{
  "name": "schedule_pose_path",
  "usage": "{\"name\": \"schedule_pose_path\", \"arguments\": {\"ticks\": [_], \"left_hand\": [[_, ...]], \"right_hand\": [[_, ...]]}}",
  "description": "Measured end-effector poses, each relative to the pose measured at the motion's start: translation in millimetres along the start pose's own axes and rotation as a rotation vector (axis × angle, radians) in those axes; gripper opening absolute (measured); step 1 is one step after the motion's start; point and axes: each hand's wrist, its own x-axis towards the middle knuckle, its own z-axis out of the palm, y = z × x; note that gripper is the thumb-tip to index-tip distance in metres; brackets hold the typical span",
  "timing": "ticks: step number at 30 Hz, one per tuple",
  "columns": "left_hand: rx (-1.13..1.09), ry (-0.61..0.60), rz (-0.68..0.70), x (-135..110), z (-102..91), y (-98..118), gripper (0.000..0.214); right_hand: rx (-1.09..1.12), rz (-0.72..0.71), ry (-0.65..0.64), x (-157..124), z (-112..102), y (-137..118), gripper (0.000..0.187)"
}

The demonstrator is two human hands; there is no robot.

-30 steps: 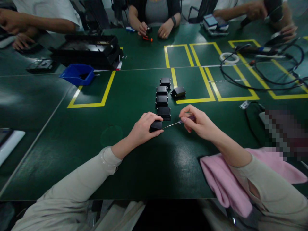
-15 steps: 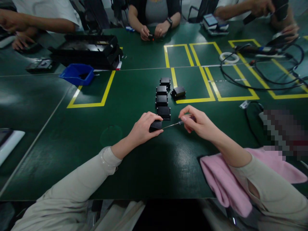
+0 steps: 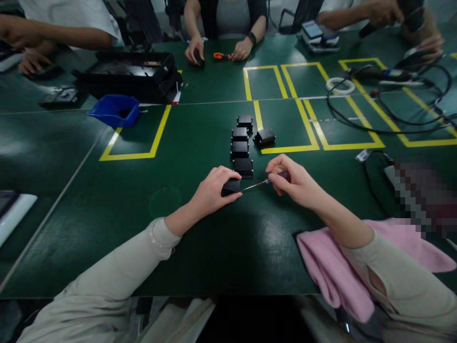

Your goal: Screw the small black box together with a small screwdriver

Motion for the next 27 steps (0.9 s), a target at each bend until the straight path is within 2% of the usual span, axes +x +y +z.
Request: {"name": "schedule_pose_path", "arguments": {"ticks": [7,12,20,27], "left_hand": [[0.004,-0.008,-0.009,0.5,-1.1,1.3,0.035],[-0.003,-0.012,-0.014,0.7,-1.5,0.6,0.034],[-0.006,-0.028,-0.038,1.4,-2.5,1.6,0.036],[0.0,-0.015,-0.021,1.0,-1.6,1.0,0.035]], "right_hand": [[0.018,0.022,-0.027,0.8,0.6,-0.8,0.013],[0.006,-0.01,-0.009,-0.1,0.3,-1.7,0.007],[0.055,0.04,-0.035,0.3,0.4,1.7,0.025],[0.06,0.013,0.005,0.3,1.4,2.6,0.02]]}}
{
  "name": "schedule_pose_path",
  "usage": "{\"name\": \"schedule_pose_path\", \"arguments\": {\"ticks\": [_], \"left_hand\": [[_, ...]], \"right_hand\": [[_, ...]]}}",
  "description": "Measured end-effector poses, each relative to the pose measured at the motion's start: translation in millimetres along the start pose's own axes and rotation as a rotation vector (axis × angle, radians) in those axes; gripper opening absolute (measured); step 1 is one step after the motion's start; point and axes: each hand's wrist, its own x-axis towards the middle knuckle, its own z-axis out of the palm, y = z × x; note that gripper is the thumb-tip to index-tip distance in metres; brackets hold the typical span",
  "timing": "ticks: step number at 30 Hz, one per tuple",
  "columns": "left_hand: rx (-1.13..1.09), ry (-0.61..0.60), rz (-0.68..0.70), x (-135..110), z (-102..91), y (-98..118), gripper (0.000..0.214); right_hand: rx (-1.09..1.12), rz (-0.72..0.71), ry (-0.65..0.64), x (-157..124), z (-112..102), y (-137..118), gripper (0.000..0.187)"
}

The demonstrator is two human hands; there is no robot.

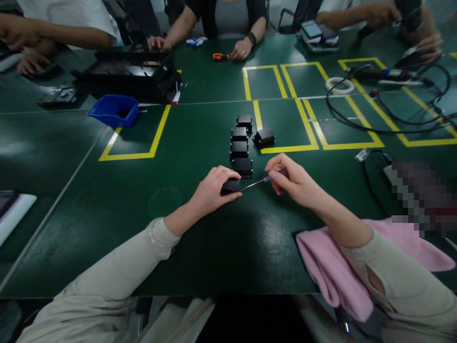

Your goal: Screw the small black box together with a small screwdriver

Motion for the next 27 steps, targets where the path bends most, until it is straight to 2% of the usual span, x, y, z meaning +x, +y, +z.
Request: {"name": "schedule_pose_path", "arguments": {"ticks": [5,27], "left_hand": [[-0.002,0.007,0.01,-0.3,0.4,-0.7,0.035],[0.005,0.003,0.004,-0.4,-0.1,0.5,0.034]], "right_hand": [[-0.008,0.026,-0.023,-0.4,-0.6,0.1,0.025],[-0.012,0.023,-0.038,-0.4,-1.4,-2.4,0.024]]}}
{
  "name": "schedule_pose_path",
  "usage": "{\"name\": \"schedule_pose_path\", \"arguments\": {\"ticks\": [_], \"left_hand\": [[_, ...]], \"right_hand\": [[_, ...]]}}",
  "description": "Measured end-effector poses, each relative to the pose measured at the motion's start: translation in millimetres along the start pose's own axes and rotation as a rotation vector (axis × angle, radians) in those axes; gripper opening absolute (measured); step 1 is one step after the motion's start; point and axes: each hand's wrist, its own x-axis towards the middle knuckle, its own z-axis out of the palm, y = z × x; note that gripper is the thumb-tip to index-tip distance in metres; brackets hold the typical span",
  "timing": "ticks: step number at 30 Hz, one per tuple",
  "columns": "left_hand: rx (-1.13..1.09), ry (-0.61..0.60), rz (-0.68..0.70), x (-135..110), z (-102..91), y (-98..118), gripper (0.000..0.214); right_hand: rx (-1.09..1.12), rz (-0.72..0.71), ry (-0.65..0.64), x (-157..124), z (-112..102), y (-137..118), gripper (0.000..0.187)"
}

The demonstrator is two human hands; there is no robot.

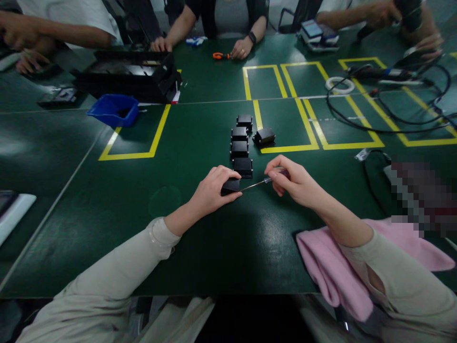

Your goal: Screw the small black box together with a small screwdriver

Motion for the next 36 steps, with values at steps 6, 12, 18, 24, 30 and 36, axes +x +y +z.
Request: {"name": "schedule_pose_path", "arguments": {"ticks": [6,12,18,24,30,36], "left_hand": [[-0.002,0.001,-0.01,0.2,0.5,0.7,0.033],[0.001,0.002,-0.002,0.2,0.1,0.4,0.033],[0.002,-0.002,-0.009,0.4,-0.4,1.4,0.033],[0.001,0.0,-0.005,0.5,-0.6,2.1,0.033],[-0.003,0.007,0.0,0.2,0.1,0.9,0.034],[-0.002,0.014,0.014,0.0,0.7,0.3,0.033]], "right_hand": [[0.007,-0.001,-0.011,0.2,0.1,-0.7,0.027],[0.006,-0.021,0.008,-0.1,0.3,-1.8,0.02],[-0.021,-0.007,-0.006,0.2,0.2,-1.5,0.016],[-0.024,-0.033,0.005,0.0,0.5,-2.1,0.014],[-0.012,-0.045,0.006,0.1,0.5,-2.3,0.013],[-0.008,-0.022,-0.004,0.2,0.6,-1.0,0.019]]}}
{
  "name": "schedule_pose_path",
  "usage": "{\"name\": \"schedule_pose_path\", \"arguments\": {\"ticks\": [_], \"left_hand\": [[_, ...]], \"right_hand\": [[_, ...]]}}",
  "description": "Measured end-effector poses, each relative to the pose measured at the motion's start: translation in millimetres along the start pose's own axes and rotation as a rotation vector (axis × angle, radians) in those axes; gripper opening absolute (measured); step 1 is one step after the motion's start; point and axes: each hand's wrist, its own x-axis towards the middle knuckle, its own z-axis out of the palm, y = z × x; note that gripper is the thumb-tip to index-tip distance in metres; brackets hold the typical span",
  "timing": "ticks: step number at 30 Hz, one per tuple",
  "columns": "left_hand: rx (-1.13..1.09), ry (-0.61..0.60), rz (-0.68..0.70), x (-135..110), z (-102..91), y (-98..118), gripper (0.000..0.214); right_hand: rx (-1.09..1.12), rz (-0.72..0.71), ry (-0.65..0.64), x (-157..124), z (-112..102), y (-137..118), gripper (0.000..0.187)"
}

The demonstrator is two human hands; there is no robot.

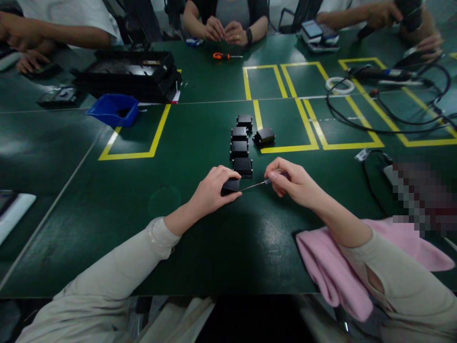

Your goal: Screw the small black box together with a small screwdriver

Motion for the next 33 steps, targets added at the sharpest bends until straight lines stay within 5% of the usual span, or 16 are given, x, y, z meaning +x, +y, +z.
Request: {"name": "schedule_pose_path", "arguments": {"ticks": [33], "left_hand": [[0.003,-0.006,-0.016,0.2,-0.6,1.0,0.034]], "right_hand": [[-0.005,-0.037,0.027,0.1,0.0,-0.1,0.011]]}}
